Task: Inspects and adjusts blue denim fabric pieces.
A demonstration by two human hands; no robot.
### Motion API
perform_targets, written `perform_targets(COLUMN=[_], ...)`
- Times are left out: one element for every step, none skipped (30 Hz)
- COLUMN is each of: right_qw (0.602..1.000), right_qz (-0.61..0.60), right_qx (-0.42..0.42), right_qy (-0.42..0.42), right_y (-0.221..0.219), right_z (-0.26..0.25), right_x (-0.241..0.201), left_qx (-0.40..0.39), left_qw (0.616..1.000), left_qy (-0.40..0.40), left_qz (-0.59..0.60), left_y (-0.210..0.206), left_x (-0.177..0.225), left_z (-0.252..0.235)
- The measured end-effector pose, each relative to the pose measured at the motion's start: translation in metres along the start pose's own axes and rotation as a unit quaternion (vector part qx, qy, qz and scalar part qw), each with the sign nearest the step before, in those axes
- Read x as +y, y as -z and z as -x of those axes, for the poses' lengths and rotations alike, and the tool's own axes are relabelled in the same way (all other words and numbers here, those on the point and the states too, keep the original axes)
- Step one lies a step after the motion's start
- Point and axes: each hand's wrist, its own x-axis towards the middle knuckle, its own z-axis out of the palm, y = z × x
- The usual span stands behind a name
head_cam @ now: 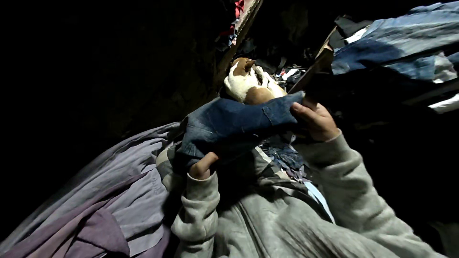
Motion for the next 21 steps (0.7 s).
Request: perform_targets(right_qw=[1.0,0.999,0.996,0.993,0.99,0.983,0.972,0.961,0.95,0.943,0.939,0.934,0.926,0.916,0.904,0.892,0.883,0.879,0.879,0.882,0.885], right_qz=[0.017,0.035,0.054,0.072,0.089,0.11,0.136,0.158,0.175,0.189,0.204,0.228,0.261,0.303,0.346,0.385,0.416,0.44,0.454,0.458,0.459], right_qx=[0.002,0.008,0.012,0.009,0.006,0.011,0.02,0.026,0.022,0.006,-0.015,-0.034,-0.042,-0.039,-0.023,-0.001,0.018,0.027,0.025,0.01,-0.017], right_qy=[-0.016,-0.04,-0.066,-0.088,-0.113,-0.149,-0.189,-0.227,-0.258,-0.273,-0.277,-0.274,-0.27,-0.26,-0.25,-0.237,-0.218,-0.185,-0.146,-0.108,-0.077], right_y=[0.007,0.014,0.021,0.029,0.039,0.046,0.051,0.055,0.057,0.06,0.063,0.066,0.07,0.072,0.073,0.072,0.069,0.065,0.06,0.051,0.041], right_z=[0.009,0.019,0.03,0.042,0.053,0.062,0.069,0.074,0.077,0.078,0.078,0.076,0.072,0.066,0.061,0.055,0.05,0.045,0.039,0.033,0.026], right_x=[0.004,0.014,0.028,0.045,0.064,0.081,0.093,0.103,0.107,0.11,0.111,0.113,0.112,0.108,0.103,0.097,0.091,0.087,0.085,0.083,0.082], left_qx=[0.009,0.035,0.08,0.118,0.144,0.169,0.189,0.189,0.187,0.186,0.187,0.201,0.219,0.241,0.26,0.281,0.301,0.317,0.33,0.339,0.348], left_qw=[1.0,0.999,0.993,0.983,0.968,0.951,0.933,0.924,0.925,0.935,0.945,0.948,0.947,0.944,0.939,0.931,0.922,0.914,0.906,0.9,0.894], left_qy=[0.007,0.028,0.074,0.127,0.189,0.245,0.29,0.317,0.314,0.29,0.261,0.242,0.233,0.223,0.221,0.226,0.234,0.24,0.249,0.257,0.264], left_qz=[-0.004,-0.019,-0.046,-0.065,-0.078,-0.087,-0.096,-0.103,-0.101,-0.08,-0.057,-0.034,-0.02,-0.022,-0.034,-0.048,-0.067,-0.083,-0.091,-0.094,-0.1], left_y=[0.003,0.005,0.005,0.007,0.012,0.017,0.022,0.026,0.028,0.029,0.027,0.022,0.017,0.013,0.009,0.006,0.004,0.002,0.0,-0.002,-0.005], left_x=[-0.007,-0.015,-0.022,-0.032,-0.044,-0.057,-0.069,-0.077,-0.083,-0.085,-0.084,-0.081,-0.076,-0.073,-0.07,-0.067,-0.065,-0.065,-0.065,-0.065,-0.067], left_z=[0.002,0.006,0.011,0.016,0.022,0.027,0.033,0.037,0.041,0.044,0.044,0.041,0.036,0.029,0.023,0.018,0.013,0.01,0.006,0.004,0.001])
